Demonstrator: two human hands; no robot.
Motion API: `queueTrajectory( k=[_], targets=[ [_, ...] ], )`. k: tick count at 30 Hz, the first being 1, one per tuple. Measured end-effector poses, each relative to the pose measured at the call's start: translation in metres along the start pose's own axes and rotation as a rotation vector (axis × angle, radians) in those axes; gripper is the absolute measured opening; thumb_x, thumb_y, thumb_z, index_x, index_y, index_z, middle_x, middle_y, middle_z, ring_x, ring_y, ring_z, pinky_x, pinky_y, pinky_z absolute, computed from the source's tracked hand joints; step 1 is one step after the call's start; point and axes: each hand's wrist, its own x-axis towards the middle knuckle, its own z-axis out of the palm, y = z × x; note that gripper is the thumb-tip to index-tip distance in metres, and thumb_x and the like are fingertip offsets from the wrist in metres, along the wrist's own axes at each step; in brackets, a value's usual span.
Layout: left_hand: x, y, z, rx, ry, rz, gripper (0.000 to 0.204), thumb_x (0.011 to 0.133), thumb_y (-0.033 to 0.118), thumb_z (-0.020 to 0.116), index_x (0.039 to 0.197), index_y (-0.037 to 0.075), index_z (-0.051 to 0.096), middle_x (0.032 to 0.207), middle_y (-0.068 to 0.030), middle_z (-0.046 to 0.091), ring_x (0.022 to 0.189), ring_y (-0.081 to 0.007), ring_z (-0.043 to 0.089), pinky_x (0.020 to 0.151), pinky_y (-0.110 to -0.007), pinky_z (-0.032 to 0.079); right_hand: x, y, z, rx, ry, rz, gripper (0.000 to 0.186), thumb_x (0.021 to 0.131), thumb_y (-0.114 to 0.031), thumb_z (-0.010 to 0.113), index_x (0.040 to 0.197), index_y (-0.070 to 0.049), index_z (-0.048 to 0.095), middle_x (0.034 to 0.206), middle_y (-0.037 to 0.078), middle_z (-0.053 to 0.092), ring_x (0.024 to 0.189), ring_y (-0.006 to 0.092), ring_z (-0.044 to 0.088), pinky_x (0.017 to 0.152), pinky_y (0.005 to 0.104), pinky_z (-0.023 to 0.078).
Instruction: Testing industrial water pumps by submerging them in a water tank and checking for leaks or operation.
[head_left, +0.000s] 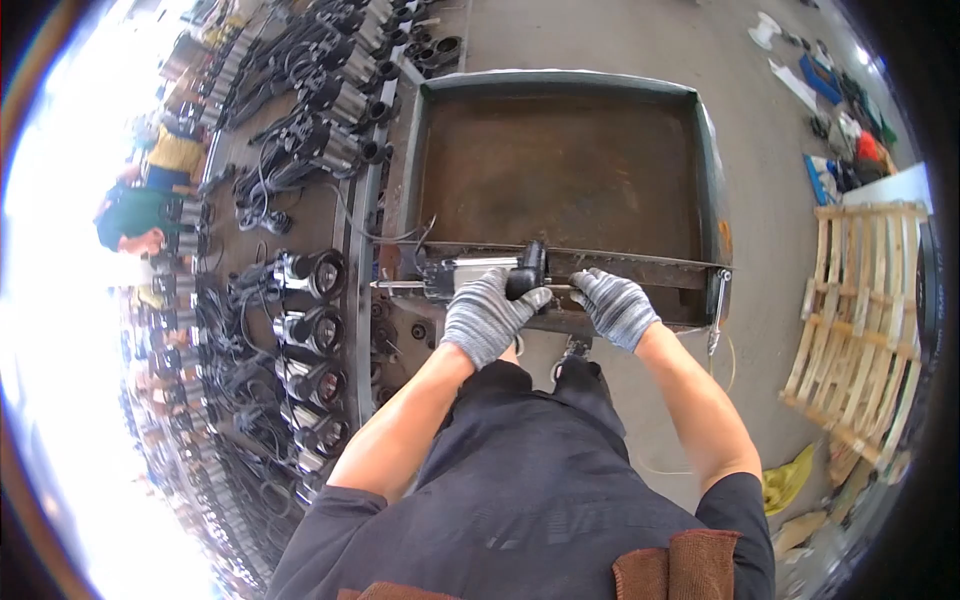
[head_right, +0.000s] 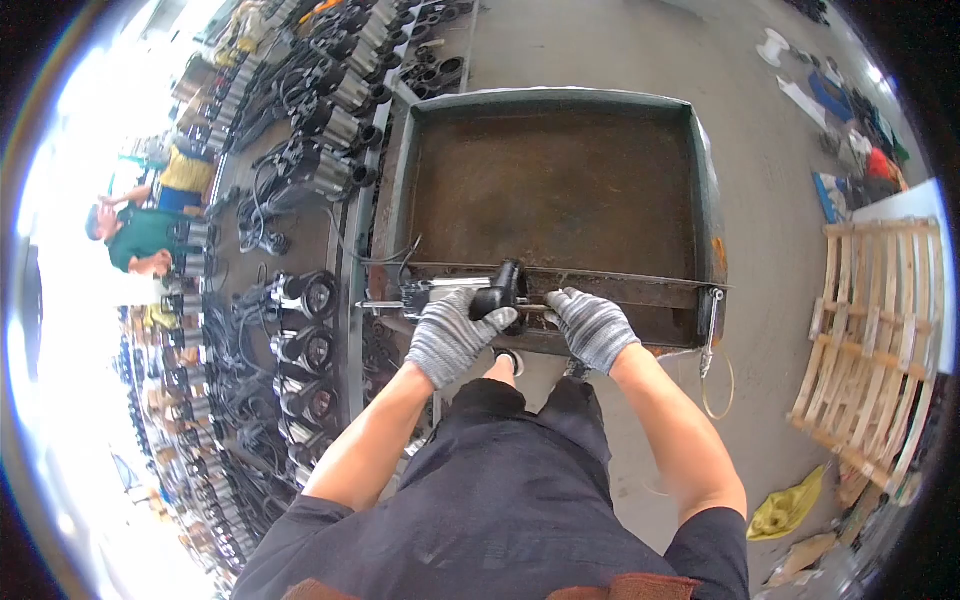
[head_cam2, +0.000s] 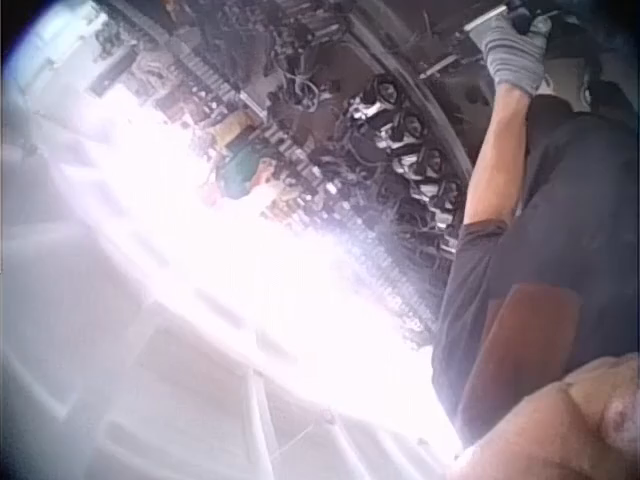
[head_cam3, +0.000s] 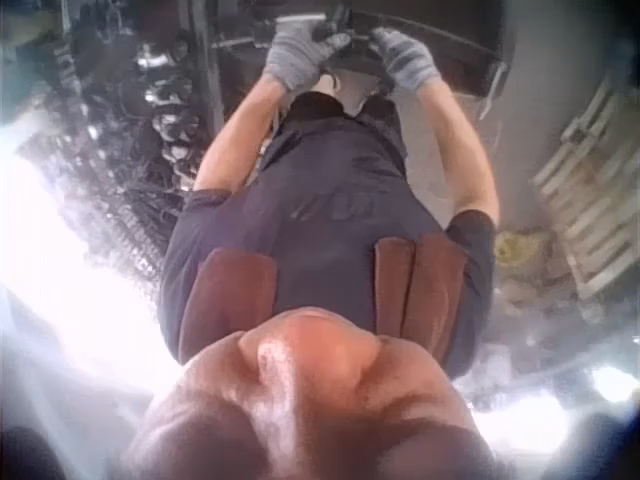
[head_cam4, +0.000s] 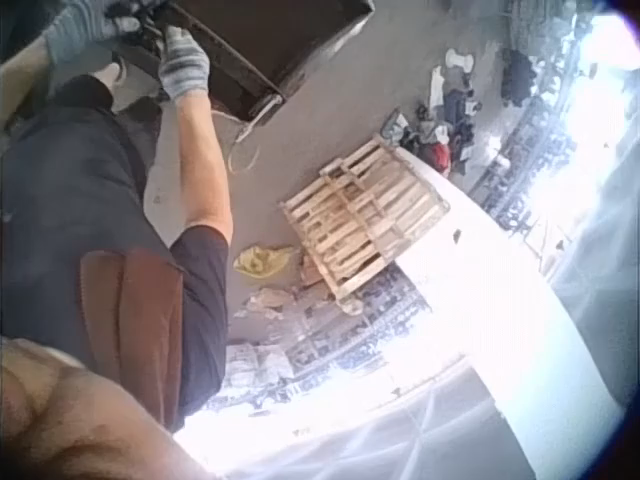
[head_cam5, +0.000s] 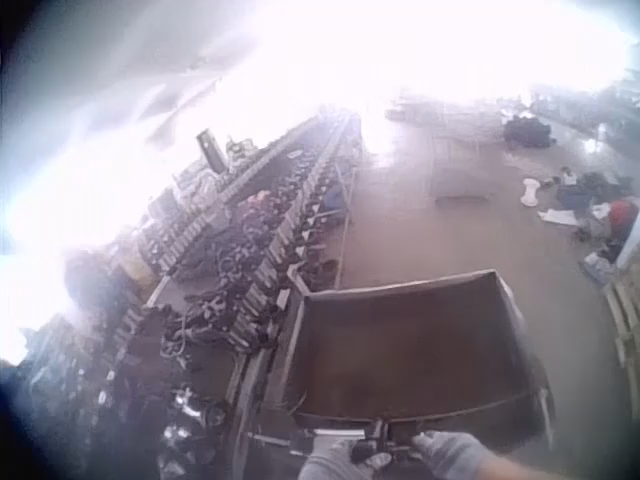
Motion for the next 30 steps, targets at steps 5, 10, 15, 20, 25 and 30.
queueTrajectory(
  k=[5,10,15,20,25,30],
  targets=[
    [0.001,-0.013,0.02,0.03,-0.124,-0.044,0.05,0.085,0.045,0.076,0.102,-0.001,0.07,0.091,-0.0203,0.072,0.086,-0.0319,0.071,0.078,-0.038,0.055,-0.013,0.004,0.029,0.021,-0.118,0.109,0.025,0.098,-0.026,0.055,0.111,-0.006,0.063,0.101,0.017,0.067,0.093,0.0363,0.066,0.081,0.0448,0.053],
    [0.005,-0.045,0.002,-0.13,-0.133,0.118,0.044,0.089,0.041,0.072,0.101,-0.001,0.069,0.092,-0.0221,0.071,0.087,-0.0332,0.07,0.082,-0.039,0.054,-0.016,-0.002,0.038,0.086,-0.071,0.158,0.035,0.097,-0.025,0.061,0.125,-0.004,0.059,0.106,0.017,0.069,0.098,0.0337,0.067,0.088,0.04,0.053],
    [0.024,-0.147,-0.087,0.362,0.453,0.223,0.032,0.095,0.033,0.062,0.109,0.004,0.067,0.096,-0.0187,0.068,0.095,-0.0376,0.063,0.087,-0.045,0.05,-0.021,-0.018,0.02,0.85,0.006,0.695,0.041,0.096,-0.033,0.069,0.123,-0.005,0.055,0.079,0.004,0.06,0.072,0.01,0.055,0.066,0.0269,0.049],
    [0.063,-0.262,-0.093,-0.42,-0.304,-0.205,0.042,0.102,0.043,0.053,0.104,0.003,0.066,0.078,-0.0048,0.068,0.07,-0.0144,0.066,0.064,-0.03,0.056,-0.007,0.005,0.001,0.964,-0.423,0.824,0.032,0.099,-0.04,0.061,0.089,-0.009,0.058,0.066,0.0,0.056,0.053,0.0122,0.055,0.051,0.0287,0.05],
    [0.06,-0.254,-0.087,-0.499,-0.375,-0.266,0.039,0.102,0.043,0.055,0.093,0.006,0.065,0.068,-0.0028,0.065,0.052,-0.0114,0.058,0.047,-0.026,0.05,0.009,-0.005,-0.025,0.817,-0.587,0.741,0.032,0.098,-0.039,0.063,0.089,-0.009,0.06,0.065,0.0,0.056,0.056,0.0115,0.055,0.054,0.0293,0.049],
    [0.072,-0.259,-0.075,-0.605,-0.406,-0.575,0.04,0.102,0.043,0.053,0.085,0.008,0.062,0.058,0.0007,0.056,0.043,-0.0094,0.048,0.037,-0.026,0.038,-0.009,0.02,0.014,0.779,-0.376,0.672,0.024,0.093,-0.026,0.073,0.094,-0.005,0.06,0.07,0.002,0.058,0.059,0.0135,0.054,0.059,0.0299,0.051]
  ],
)
